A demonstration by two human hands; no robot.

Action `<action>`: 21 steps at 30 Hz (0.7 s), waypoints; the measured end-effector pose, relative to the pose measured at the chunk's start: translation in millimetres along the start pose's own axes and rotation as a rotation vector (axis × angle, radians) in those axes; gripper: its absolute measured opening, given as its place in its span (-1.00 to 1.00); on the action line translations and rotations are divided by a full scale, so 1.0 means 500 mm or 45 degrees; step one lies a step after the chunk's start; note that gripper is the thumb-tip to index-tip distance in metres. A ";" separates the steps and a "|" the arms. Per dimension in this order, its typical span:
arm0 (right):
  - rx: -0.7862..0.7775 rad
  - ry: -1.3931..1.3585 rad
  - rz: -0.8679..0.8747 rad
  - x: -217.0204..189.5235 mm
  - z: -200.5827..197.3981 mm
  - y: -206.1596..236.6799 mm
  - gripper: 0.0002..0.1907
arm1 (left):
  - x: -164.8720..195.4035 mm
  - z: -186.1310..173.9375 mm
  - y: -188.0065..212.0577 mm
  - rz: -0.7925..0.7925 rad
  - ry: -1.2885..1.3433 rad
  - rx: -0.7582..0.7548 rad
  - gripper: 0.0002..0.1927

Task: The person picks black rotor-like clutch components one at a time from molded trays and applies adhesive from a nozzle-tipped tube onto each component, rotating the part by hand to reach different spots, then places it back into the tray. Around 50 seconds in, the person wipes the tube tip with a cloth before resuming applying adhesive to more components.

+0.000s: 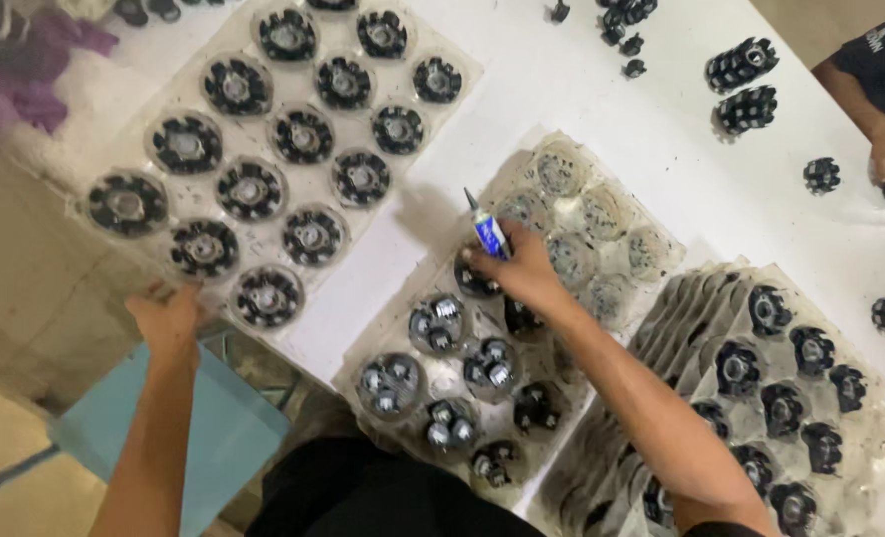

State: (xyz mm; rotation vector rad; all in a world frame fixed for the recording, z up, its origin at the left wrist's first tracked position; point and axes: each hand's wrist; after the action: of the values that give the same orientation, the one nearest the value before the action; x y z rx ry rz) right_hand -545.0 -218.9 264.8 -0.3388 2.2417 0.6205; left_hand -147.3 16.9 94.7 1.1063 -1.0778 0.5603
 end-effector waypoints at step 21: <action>0.825 0.860 -0.274 -0.105 0.180 -0.862 -0.85 | -0.019 -0.063 -0.138 0.121 -0.531 -0.167 -0.60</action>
State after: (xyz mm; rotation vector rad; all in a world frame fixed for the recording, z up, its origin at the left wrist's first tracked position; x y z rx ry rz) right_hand -272.8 -533.5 110.5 -0.4909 2.8243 -0.4125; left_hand -82.4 20.1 54.7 1.0858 -1.5125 0.3321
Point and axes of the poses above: each hand's wrist, its own y-axis away from the middle knuckle, its own z-axis out of the palm, x = y × z, and after that the axes turned 9 degrees about y, right-handed
